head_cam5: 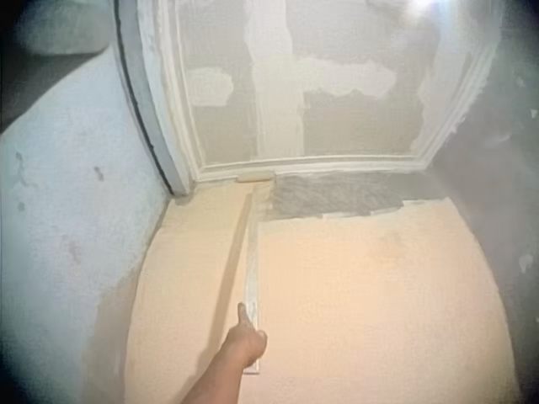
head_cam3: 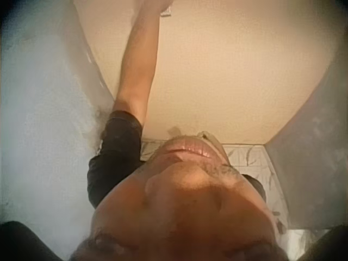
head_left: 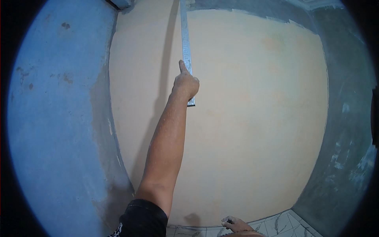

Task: The person holds a metal straightedge and presses it against different sections of the wall surface.

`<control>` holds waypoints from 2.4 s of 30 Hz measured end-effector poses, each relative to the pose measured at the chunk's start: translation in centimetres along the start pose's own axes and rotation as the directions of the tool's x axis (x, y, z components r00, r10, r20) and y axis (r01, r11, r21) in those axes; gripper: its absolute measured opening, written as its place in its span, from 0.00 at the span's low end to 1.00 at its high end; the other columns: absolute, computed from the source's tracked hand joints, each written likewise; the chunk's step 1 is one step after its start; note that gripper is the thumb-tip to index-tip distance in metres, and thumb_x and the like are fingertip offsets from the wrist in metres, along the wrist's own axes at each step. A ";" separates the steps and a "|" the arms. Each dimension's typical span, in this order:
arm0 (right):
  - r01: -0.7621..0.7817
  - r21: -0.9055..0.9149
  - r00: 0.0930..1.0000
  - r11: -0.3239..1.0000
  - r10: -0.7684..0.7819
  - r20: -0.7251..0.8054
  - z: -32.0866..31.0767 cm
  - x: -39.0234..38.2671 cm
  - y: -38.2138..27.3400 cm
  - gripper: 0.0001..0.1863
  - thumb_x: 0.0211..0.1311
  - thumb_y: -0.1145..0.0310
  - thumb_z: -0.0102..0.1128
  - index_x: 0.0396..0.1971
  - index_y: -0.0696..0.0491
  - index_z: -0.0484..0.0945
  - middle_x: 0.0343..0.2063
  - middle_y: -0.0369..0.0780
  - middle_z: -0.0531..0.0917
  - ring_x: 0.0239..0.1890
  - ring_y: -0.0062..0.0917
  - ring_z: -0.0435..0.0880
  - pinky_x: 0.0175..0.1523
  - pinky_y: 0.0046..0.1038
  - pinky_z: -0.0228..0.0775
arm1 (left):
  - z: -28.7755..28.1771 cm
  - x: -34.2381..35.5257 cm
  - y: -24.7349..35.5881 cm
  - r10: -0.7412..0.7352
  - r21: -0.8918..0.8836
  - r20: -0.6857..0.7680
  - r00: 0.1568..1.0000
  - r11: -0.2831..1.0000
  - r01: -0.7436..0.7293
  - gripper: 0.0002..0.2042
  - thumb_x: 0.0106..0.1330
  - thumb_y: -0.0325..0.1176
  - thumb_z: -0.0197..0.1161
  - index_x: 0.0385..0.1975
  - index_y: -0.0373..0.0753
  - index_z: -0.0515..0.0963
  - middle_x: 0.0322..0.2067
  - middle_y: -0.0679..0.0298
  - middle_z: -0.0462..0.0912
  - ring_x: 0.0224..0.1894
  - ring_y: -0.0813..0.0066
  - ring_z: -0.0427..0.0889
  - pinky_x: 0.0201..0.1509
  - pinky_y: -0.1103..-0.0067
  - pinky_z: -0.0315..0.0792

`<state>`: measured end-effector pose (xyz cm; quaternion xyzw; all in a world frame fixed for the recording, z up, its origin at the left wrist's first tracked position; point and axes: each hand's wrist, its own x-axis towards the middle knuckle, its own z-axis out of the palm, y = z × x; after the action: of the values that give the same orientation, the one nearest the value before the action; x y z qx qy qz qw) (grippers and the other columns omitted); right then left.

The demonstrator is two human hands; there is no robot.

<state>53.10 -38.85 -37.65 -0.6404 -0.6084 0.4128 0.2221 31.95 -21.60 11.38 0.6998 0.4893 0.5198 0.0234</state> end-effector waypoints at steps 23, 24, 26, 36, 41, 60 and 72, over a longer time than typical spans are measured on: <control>0.096 0.035 0.995 0.995 -0.096 -0.023 2.5 1.2 4.8 0.26 0.69 0.53 0.60 0.60 0.54 0.74 0.49 0.47 0.84 0.51 0.34 0.82 0.56 0.36 0.74 | 5.0 -5.0 -1.8 0.038 0.023 0.007 0.999 0.999 -0.038 0.44 0.70 0.33 0.53 0.75 0.41 0.27 0.48 0.39 0.81 0.47 0.47 0.85 0.53 0.60 0.80; 0.177 0.105 0.984 0.979 -0.174 -0.030 3.2 2.7 6.2 0.26 0.68 0.56 0.61 0.61 0.53 0.73 0.50 0.49 0.83 0.47 0.35 0.84 0.51 0.38 0.78 | 5.5 -6.4 -2.7 0.030 0.009 0.012 0.999 0.999 -0.031 0.44 0.70 0.33 0.53 0.75 0.41 0.26 0.47 0.38 0.81 0.47 0.46 0.85 0.53 0.59 0.80; 0.098 0.053 0.995 0.994 -0.099 0.023 2.0 0.0 1.9 0.26 0.69 0.53 0.60 0.59 0.53 0.74 0.49 0.47 0.83 0.51 0.34 0.82 0.56 0.36 0.74 | 6.0 -8.4 -4.5 0.008 0.006 0.012 1.000 1.000 -0.008 0.44 0.71 0.33 0.53 0.75 0.40 0.25 0.47 0.37 0.81 0.46 0.45 0.85 0.53 0.59 0.79; -0.068 0.001 0.997 0.998 0.068 0.019 1.1 -2.3 0.0 0.27 0.70 0.47 0.58 0.56 0.55 0.75 0.47 0.47 0.83 0.54 0.34 0.80 0.60 0.35 0.70 | 2.3 -2.5 -0.1 0.085 0.068 -0.028 0.996 0.994 -0.082 0.44 0.70 0.32 0.53 0.74 0.35 0.25 0.45 0.36 0.82 0.43 0.47 0.86 0.50 0.61 0.80; -0.088 -0.038 0.995 0.995 0.090 0.039 1.7 -3.2 -1.3 0.28 0.70 0.46 0.57 0.55 0.55 0.75 0.45 0.46 0.84 0.52 0.33 0.81 0.58 0.34 0.71 | -0.5 0.8 1.7 0.003 -0.016 0.014 1.000 1.000 -0.003 0.44 0.69 0.32 0.53 0.76 0.42 0.28 0.48 0.39 0.80 0.47 0.49 0.85 0.52 0.62 0.80; 0.089 -0.068 0.993 0.994 -0.083 0.088 5.9 2.7 3.6 0.27 0.70 0.48 0.59 0.51 0.59 0.76 0.40 0.46 0.85 0.43 0.32 0.83 0.52 0.33 0.74 | 14.0 -22.9 -12.9 -0.042 -0.132 0.141 0.989 0.989 0.061 0.45 0.68 0.30 0.56 0.74 0.40 0.27 0.38 0.33 0.81 0.38 0.36 0.84 0.43 0.52 0.80; 0.210 -0.015 0.975 0.978 -0.208 0.080 5.3 4.8 5.3 0.29 0.68 0.46 0.61 0.54 0.57 0.75 0.42 0.51 0.86 0.45 0.36 0.86 0.51 0.34 0.77 | 7.3 -13.5 -7.8 -0.028 -0.067 0.159 0.987 0.997 0.039 0.46 0.69 0.31 0.56 0.74 0.38 0.25 0.39 0.31 0.80 0.41 0.36 0.84 0.47 0.55 0.80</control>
<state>51.64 -36.28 -46.08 -0.5589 -0.6852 0.4047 0.2330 32.51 -23.61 -5.68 0.7292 0.4790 0.4793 0.0951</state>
